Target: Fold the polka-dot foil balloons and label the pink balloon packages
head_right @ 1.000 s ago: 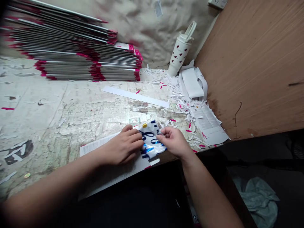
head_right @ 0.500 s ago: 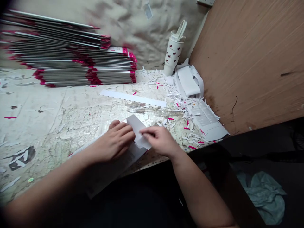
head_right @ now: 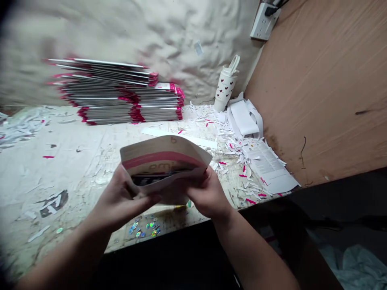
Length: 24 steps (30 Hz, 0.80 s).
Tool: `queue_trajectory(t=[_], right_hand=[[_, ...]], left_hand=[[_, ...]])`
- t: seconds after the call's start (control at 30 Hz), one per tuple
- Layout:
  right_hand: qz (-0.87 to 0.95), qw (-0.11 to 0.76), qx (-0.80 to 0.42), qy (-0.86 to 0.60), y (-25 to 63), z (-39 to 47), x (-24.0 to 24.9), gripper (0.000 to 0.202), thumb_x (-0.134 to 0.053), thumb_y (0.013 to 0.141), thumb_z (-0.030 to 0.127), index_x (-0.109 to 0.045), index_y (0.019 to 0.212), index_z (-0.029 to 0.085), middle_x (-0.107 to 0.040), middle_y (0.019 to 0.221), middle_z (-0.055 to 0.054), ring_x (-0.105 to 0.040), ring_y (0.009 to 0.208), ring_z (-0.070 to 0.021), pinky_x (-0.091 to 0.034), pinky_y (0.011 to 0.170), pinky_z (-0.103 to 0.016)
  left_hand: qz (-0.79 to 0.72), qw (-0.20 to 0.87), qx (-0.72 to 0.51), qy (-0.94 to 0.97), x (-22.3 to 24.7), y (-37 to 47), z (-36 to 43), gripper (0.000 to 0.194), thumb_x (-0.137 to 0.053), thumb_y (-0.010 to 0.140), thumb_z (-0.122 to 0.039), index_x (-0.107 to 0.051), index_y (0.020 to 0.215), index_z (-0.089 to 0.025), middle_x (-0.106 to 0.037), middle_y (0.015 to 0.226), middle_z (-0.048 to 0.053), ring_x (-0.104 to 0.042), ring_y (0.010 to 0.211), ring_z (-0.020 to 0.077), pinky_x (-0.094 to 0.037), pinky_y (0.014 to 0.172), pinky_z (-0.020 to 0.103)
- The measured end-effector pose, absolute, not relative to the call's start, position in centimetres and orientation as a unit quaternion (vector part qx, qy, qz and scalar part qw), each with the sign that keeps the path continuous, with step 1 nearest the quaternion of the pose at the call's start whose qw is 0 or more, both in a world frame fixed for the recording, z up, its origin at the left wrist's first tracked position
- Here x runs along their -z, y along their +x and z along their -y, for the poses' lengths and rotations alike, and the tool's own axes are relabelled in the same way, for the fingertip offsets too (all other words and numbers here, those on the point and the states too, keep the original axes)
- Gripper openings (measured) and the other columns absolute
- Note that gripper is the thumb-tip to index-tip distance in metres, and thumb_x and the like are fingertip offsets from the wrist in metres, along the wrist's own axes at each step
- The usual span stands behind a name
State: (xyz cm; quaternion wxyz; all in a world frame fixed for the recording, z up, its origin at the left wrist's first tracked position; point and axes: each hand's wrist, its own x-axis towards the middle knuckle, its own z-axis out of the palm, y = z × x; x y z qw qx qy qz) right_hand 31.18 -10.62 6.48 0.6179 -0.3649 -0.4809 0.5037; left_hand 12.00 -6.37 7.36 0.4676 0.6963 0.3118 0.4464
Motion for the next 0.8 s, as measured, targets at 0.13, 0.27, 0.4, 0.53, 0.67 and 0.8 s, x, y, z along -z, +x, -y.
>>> queue_trajectory(t=[0.13, 0.27, 0.4, 0.53, 0.67, 0.8], right_hand=[[0.498, 0.59, -0.515, -0.372, 30.9, 10.4, -7.7, 0.034, -0.074, 0.067, 0.02, -0.066, 0.1, 0.022, -0.07, 0.095, -0.003, -0.064, 0.092, -0.0224, -0.051, 0.085, -0.038], [0.5, 0.627, -0.46, -0.383, 31.5, 9.3, -8.4, 0.027, -0.074, 0.067, 0.02, -0.066, 0.093, 0.023, -0.071, 0.086, 0.0, -0.065, 0.08, -0.0173, -0.053, 0.075, -0.032], [0.53, 0.527, -0.475, -0.465, 33.3, 6.5, -7.5, 0.024, -0.062, 0.078, 0.04, -0.064, 0.074, 0.016, -0.065, 0.066, -0.001, -0.059, 0.058, -0.0132, -0.049, 0.055, -0.026], [0.591, 0.454, -0.277, -0.606, 33.9, 5.5, -5.5, 0.027, -0.05, 0.086, 0.039, -0.063, 0.084, 0.016, -0.062, 0.067, -0.002, -0.057, 0.057, -0.0134, -0.047, 0.056, -0.027], [0.784, 0.331, -0.105, -0.515, 31.7, 7.7, -4.2, 0.016, -0.049, 0.086, 0.017, -0.065, 0.089, 0.017, -0.066, 0.086, -0.006, -0.059, 0.083, -0.017, -0.046, 0.076, -0.03], [0.839, 0.261, -0.059, -0.473, 29.7, 9.4, -3.9, 0.017, -0.048, 0.087, 0.016, -0.065, 0.087, 0.015, -0.065, 0.083, -0.008, -0.058, 0.082, -0.0179, -0.045, 0.076, -0.029]], left_hand=[[-0.334, 0.541, -0.433, 0.64, -7.9, 11.5, 7.2, 0.071, -0.075, 0.064, -0.021, -0.044, 0.127, -0.023, -0.063, 0.112, 0.007, -0.062, 0.094, 0.0241, -0.053, 0.08, 0.034], [-0.383, 0.575, -0.441, 0.573, -9.5, 11.0, 7.0, 0.04, -0.074, 0.066, -0.024, -0.063, 0.105, -0.021, -0.07, 0.089, 0.002, -0.064, 0.082, 0.02, -0.053, 0.075, 0.029], [-0.386, 0.658, -0.3, 0.573, -7.6, 10.6, 5.3, 0.022, -0.069, 0.071, -0.034, -0.064, 0.065, -0.014, -0.061, 0.056, 0.0, -0.055, 0.054, 0.0105, -0.047, 0.053, 0.02], [-0.434, 0.719, -0.252, 0.481, -3.7, 10.9, 5.2, 0.031, -0.068, 0.067, -0.039, -0.057, 0.056, -0.012, -0.05, 0.043, -0.003, -0.041, 0.038, 0.0045, -0.031, 0.038, 0.016], [-0.464, 0.719, -0.266, 0.443, -2.0, 12.0, 6.8, 0.026, -0.066, 0.067, -0.035, -0.058, 0.061, -0.011, -0.056, 0.045, 0.001, -0.048, 0.04, 0.008, -0.036, 0.042, 0.018], [-0.462, 0.702, -0.28, 0.464, -2.0, 12.6, 7.7, 0.023, -0.062, 0.072, -0.031, -0.056, 0.06, -0.012, -0.054, 0.043, -0.001, -0.047, 0.04, 0.0081, -0.036, 0.042, 0.019]])
